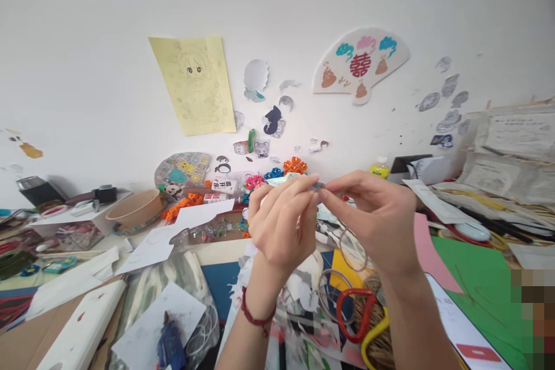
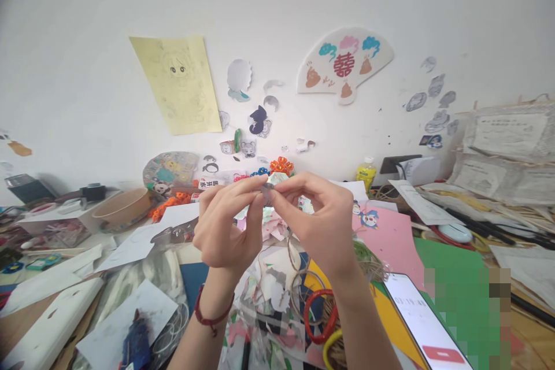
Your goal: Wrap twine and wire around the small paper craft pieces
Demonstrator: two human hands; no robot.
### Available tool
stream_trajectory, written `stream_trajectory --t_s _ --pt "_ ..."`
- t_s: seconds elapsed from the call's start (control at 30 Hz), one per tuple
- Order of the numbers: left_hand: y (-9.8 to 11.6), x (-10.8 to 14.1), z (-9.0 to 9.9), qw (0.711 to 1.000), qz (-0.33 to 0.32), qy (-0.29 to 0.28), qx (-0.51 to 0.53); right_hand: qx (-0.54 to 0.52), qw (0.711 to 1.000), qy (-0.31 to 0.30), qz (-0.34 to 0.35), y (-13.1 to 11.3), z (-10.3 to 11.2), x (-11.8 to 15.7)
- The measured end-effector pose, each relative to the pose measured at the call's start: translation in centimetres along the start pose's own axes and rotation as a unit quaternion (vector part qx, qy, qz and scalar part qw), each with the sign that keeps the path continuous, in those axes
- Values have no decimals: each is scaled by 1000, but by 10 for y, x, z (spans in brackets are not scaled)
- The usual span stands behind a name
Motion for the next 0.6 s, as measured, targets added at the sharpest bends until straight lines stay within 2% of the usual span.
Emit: stream_trajectory --t_s 0.4,0.6 --pt "1 -1 1 998 -31 -25 -49 3 1000 -1 9 3 -1 0" --pt "4 -2 1 993 -70 -25 -87 7 1000 2 19 2 -3 1"
Point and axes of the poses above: each hand's wrist, its own x-axis away from the middle knuckle, its own z-axis out of the back of the hand, y = z × x, the point moved 1 cm from there along -x, towards the middle knuckle, and after that the axes turned 12 degrees about -z, right-handed, at the moved point
